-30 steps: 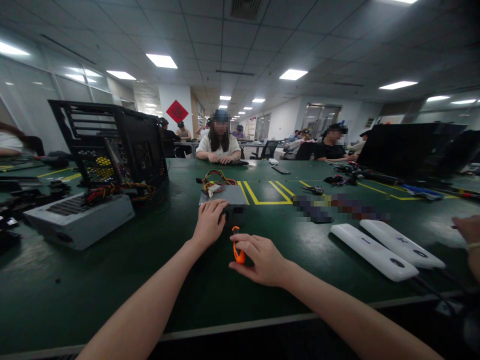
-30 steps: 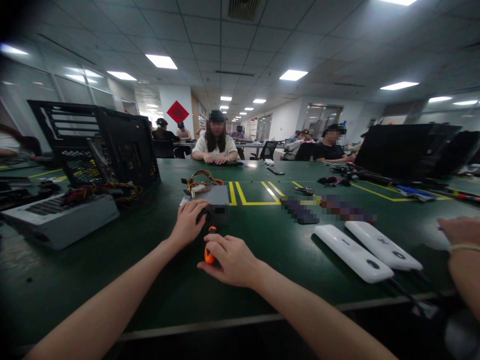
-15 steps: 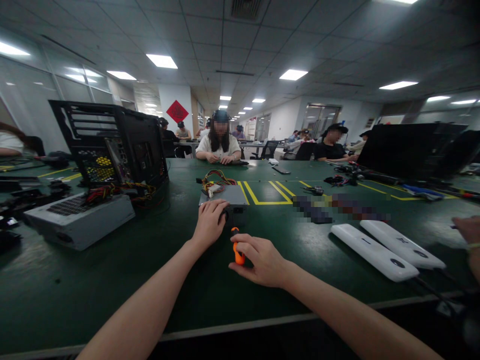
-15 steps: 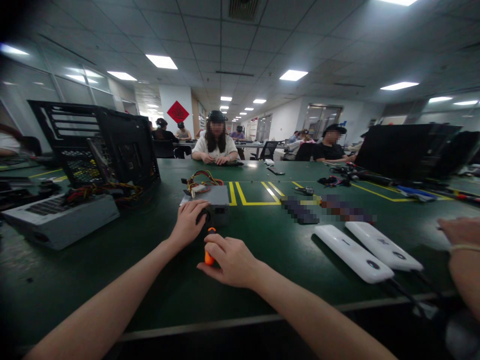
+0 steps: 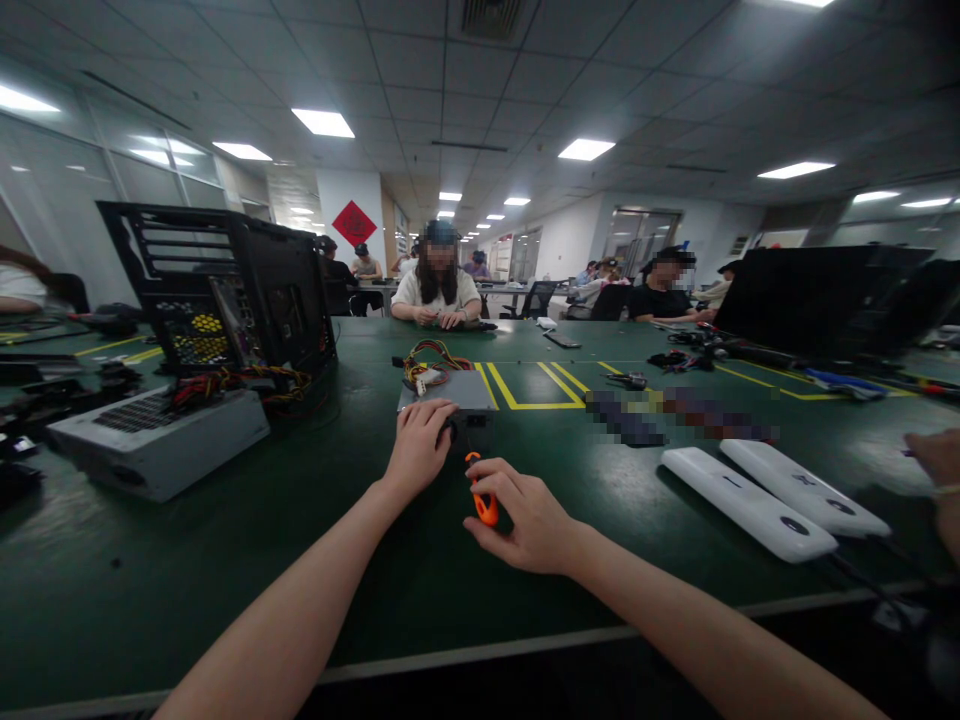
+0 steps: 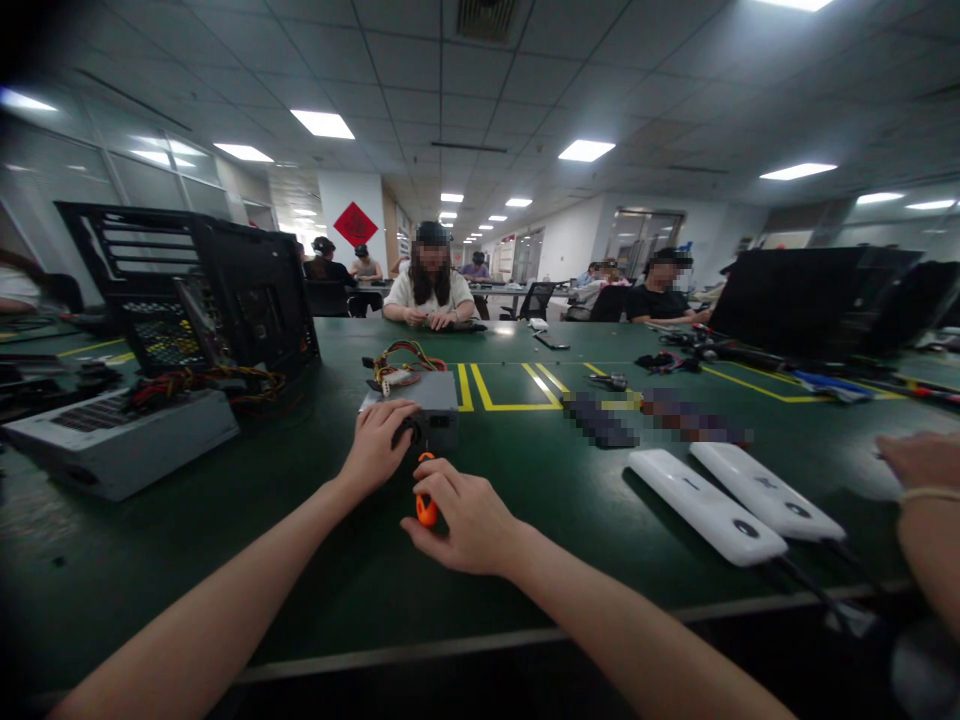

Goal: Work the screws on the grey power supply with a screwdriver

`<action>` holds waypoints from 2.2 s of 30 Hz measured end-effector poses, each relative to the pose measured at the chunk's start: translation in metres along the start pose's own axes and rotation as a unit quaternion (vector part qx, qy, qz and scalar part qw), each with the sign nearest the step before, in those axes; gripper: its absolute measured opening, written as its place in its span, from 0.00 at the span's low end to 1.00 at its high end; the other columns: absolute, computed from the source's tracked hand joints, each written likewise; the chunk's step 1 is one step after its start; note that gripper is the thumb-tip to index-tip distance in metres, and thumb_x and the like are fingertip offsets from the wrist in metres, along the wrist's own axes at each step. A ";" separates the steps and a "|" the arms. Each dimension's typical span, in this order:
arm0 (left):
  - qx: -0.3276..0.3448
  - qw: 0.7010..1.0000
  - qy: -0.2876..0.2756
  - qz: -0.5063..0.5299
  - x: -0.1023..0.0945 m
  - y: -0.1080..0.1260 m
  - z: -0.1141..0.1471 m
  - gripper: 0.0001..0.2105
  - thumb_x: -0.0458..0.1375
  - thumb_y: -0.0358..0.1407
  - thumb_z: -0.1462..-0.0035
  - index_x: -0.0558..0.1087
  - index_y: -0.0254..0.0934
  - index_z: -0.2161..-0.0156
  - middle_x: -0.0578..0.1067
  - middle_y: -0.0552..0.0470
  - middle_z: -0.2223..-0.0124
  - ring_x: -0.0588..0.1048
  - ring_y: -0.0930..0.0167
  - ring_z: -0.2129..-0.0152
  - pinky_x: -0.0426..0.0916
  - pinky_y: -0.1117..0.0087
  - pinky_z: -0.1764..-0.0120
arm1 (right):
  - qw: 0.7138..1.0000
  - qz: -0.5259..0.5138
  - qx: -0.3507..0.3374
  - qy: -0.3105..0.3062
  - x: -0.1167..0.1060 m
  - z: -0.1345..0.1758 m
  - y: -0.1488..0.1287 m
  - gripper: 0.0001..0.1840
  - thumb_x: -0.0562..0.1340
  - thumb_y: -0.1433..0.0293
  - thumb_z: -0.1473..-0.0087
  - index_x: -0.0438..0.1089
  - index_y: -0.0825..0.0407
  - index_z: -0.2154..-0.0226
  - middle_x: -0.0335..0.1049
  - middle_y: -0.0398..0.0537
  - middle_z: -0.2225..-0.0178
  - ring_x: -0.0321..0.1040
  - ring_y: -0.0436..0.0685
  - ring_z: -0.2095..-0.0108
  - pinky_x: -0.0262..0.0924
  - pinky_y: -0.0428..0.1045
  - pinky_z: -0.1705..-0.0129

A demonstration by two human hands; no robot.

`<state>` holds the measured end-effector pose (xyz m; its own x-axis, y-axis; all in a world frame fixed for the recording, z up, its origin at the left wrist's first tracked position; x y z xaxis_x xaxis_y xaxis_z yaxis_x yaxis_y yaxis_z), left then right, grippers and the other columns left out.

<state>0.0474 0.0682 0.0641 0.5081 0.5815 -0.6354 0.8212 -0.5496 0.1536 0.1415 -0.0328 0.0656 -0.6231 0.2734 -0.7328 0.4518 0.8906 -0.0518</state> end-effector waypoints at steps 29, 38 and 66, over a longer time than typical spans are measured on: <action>-0.002 1.000 -0.001 0.007 -0.001 0.000 0.000 0.17 0.49 0.28 0.47 0.65 0.41 0.51 0.69 0.50 0.50 0.64 0.68 0.52 0.53 0.61 0.48 | 0.978 0.193 -0.017 0.076 -0.016 -0.001 -0.004 0.06 0.53 0.69 0.42 0.63 0.52 0.63 0.68 0.52 0.60 0.65 0.51 0.69 0.57 0.46 0.69; -0.005 1.000 -0.001 0.008 -0.001 0.001 0.000 0.17 0.49 0.28 0.46 0.65 0.41 0.51 0.69 0.50 0.50 0.64 0.67 0.52 0.53 0.61 0.48 | 0.982 0.188 -0.033 0.020 -0.002 -0.001 -0.009 0.08 0.51 0.74 0.44 0.63 0.55 0.63 0.68 0.54 0.59 0.66 0.54 0.65 0.57 0.49 0.65; -0.004 1.000 0.000 0.008 -0.002 0.001 0.000 0.17 0.49 0.29 0.46 0.65 0.41 0.51 0.69 0.50 0.50 0.64 0.67 0.52 0.53 0.61 0.48 | 0.976 0.206 -0.009 0.076 -0.016 0.000 -0.002 0.09 0.53 0.76 0.46 0.62 0.54 0.60 0.65 0.57 0.55 0.64 0.57 0.57 0.62 0.52 0.58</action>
<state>0.0474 0.0665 0.0650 0.5217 0.5723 -0.6326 0.8148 -0.5539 0.1709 0.1511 -0.0395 0.0774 -0.4794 0.6593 -0.5792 0.6741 0.6992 0.2380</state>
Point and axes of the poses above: each hand's wrist, its own z-axis away from the middle knuckle, its own x-axis out of the palm, y = z × x, the point moved 10 cm from there along -z, towards the middle knuckle
